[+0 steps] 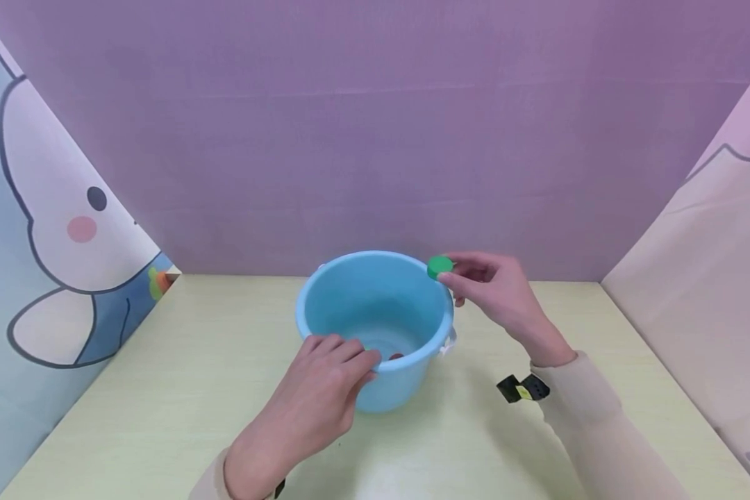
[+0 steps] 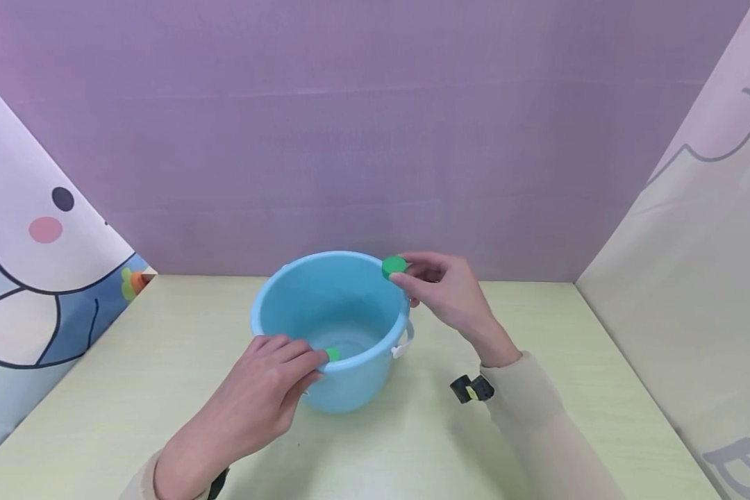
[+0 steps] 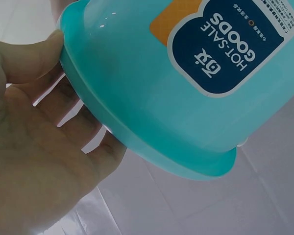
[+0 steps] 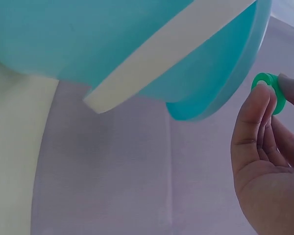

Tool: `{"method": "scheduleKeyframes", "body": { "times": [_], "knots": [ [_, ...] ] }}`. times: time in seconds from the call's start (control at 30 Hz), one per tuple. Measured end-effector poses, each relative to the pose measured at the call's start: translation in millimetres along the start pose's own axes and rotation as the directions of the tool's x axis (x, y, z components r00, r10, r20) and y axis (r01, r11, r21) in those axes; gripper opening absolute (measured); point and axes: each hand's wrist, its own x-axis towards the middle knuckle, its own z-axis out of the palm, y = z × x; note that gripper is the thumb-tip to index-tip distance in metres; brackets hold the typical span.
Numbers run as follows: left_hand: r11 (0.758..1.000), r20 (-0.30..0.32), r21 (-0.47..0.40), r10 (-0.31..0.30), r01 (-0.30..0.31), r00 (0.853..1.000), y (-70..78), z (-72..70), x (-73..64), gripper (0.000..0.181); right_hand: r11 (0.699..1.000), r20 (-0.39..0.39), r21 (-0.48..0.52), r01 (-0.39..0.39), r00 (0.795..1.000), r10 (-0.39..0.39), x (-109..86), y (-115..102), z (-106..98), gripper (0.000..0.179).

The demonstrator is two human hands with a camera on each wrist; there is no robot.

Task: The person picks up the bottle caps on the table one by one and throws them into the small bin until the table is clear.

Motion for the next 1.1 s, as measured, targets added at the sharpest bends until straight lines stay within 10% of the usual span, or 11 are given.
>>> {"method": "scheduleKeyframes", "body": {
  "times": [1.1],
  "knots": [
    [1.0, 0.025, -0.007, -0.011, 0.011, 1.0, 0.2, -1.5, 0.3, 0.025, 0.987, 0.108, 0.032, 0.16, 0.981, -0.163, 17.4, -24.9, 38.7, 0.031]
  ]
}}
